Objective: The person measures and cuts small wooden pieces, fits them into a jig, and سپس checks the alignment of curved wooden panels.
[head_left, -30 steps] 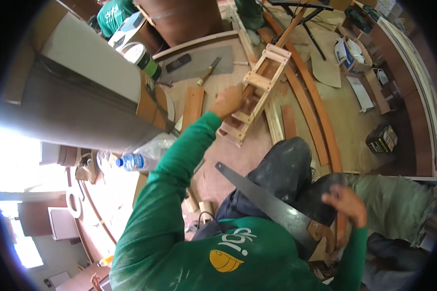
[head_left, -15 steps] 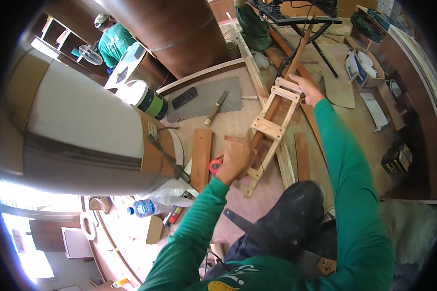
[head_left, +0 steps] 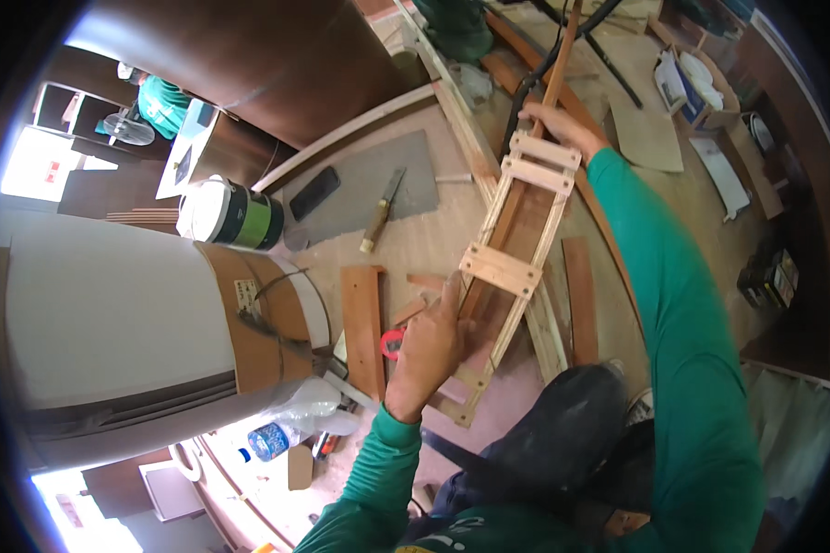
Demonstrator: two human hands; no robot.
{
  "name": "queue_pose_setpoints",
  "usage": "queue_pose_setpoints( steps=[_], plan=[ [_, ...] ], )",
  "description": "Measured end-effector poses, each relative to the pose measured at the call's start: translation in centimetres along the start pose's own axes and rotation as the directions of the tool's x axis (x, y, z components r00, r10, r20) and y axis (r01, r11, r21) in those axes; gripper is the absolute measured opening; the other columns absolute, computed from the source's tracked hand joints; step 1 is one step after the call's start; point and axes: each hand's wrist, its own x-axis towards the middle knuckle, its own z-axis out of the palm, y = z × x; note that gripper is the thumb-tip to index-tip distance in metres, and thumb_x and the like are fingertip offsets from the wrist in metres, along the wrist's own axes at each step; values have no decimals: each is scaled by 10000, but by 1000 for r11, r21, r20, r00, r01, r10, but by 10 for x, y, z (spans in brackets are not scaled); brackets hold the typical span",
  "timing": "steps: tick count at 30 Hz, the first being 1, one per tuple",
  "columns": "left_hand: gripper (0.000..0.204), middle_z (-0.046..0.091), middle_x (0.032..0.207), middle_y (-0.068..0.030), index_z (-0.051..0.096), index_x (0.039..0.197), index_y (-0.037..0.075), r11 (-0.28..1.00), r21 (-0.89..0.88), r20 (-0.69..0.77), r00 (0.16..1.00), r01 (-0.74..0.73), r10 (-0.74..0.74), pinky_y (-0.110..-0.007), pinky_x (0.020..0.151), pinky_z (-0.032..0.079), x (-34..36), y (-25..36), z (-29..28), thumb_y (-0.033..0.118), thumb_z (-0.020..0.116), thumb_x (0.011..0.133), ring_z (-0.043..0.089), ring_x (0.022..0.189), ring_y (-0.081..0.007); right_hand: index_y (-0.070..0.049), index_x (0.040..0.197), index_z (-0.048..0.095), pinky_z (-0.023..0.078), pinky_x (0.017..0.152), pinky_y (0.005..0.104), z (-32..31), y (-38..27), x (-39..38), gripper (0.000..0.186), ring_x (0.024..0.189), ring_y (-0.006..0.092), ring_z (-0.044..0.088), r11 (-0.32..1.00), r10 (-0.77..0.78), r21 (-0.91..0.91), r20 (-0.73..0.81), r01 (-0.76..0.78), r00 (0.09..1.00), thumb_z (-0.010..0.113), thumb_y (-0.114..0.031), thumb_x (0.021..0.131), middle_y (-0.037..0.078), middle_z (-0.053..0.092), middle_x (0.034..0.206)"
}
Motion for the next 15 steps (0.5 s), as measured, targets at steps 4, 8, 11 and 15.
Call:
queue_pose_setpoints(
  steps=[4,8,11,15],
  plan=[
    [642,666,1054,-302,429,1482,50,1000,-16,-49,999,-13,13,-562,893,507,-3,-6,2,79,675,890,637,1041,-509,-85,967,632,521,636,398,16,-10,-2,378,694,205,596,943,215,262,-9,-205,977,758,-407,815,87,644,843],
    [657,649,986,-320,437,1492,65,999,-17,-88,995,-44,43,-573,854,510,-2,-8,5,85,682,882,641,956,-514,-95,1165,590,520,773,423,2,-19,2,540,873,225,601,962,226,182,-115,-203,967,745,-472,810,111,620,984],
    [691,640,941,-326,408,1519,33,997,13,-98,993,-72,73,-574,817,508,3,-10,5,116,689,893,645,906,-514,-70,1214,560,532,809,416,0,-15,15,611,878,228,589,976,161,173,-182,-129,970,742,-499,819,105,576,995],
    [697,660,903,-309,374,1532,-21,985,-90,-103,985,-150,140,-552,804,490,9,-9,9,151,685,933,656,892,-487,-45,1207,519,579,746,377,-29,3,29,625,797,204,617,979,139,172,-184,-107,973,733,-519,860,54,514,921]
  ],
)
